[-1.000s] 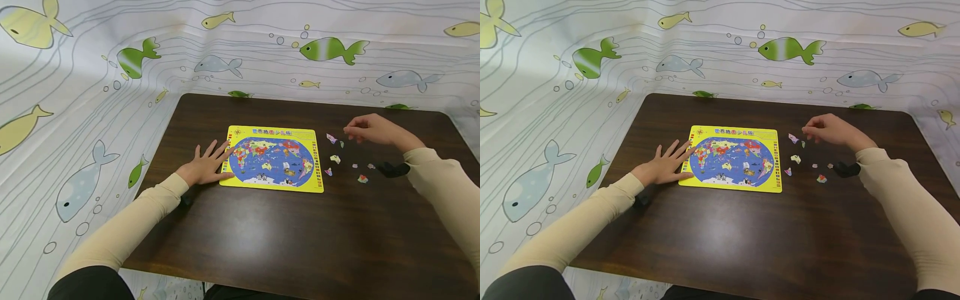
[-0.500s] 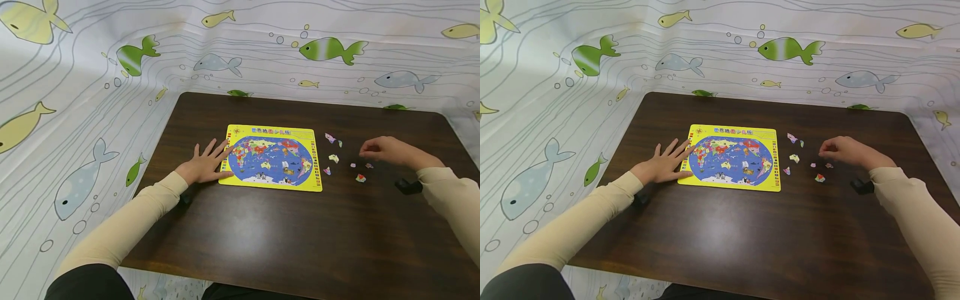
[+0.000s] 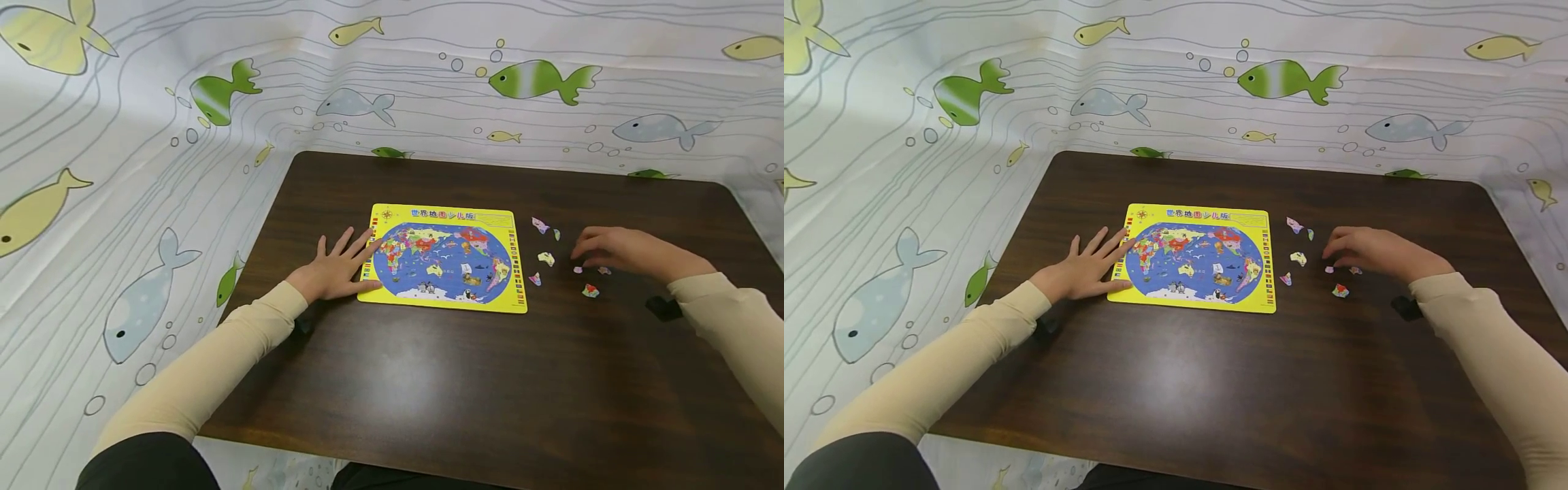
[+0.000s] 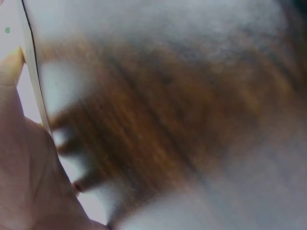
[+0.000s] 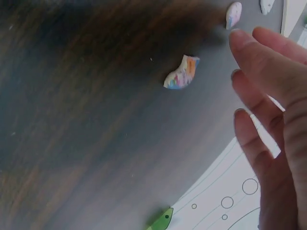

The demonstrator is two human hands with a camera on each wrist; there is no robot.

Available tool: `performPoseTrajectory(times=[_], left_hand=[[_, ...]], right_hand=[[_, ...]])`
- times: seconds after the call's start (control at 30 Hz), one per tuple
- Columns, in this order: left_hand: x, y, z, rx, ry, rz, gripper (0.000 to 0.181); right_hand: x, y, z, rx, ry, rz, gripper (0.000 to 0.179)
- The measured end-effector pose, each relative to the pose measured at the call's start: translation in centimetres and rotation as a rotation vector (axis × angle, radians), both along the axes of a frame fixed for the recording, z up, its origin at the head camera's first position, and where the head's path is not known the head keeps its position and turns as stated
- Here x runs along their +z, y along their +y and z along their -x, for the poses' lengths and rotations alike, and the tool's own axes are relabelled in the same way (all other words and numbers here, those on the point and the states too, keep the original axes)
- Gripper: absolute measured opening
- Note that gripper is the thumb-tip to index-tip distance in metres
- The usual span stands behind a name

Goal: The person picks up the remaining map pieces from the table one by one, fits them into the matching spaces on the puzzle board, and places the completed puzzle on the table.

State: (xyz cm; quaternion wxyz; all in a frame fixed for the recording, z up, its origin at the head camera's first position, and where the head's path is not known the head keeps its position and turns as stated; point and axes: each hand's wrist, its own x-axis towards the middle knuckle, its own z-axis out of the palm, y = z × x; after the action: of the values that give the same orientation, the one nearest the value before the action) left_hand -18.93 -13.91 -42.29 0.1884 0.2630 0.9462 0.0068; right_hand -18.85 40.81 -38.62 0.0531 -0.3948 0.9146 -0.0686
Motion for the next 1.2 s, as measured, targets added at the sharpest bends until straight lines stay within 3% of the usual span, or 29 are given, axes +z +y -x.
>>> performPoseTrajectory(times=[0.37,0.77,1.03,1.2], left_hand=[[-0.25,0.02,0.07,0.013,0.004,0.007,0.09],[-0.13,0.11,-0.01,0.015,-0.001,0.007,0.089],[-0.17,0.07,0.08,0.014,-0.003,0.003,0.089],[-0.14,-0.04,0.12,0.016,-0.006,-0.008,0.089]], right_hand=[[-0.02,-0.19,0.19,0.086,-0.023,0.006,0.037],[0.08,-0.68,-0.12,-0.005,-0.094,-0.07,0.027],[-0.12,-0.65,-0.05,0.056,-0.006,-0.066,0.029],[-0.16,-0.51,0.06,0.054,0.017,-0.096,0.025]])
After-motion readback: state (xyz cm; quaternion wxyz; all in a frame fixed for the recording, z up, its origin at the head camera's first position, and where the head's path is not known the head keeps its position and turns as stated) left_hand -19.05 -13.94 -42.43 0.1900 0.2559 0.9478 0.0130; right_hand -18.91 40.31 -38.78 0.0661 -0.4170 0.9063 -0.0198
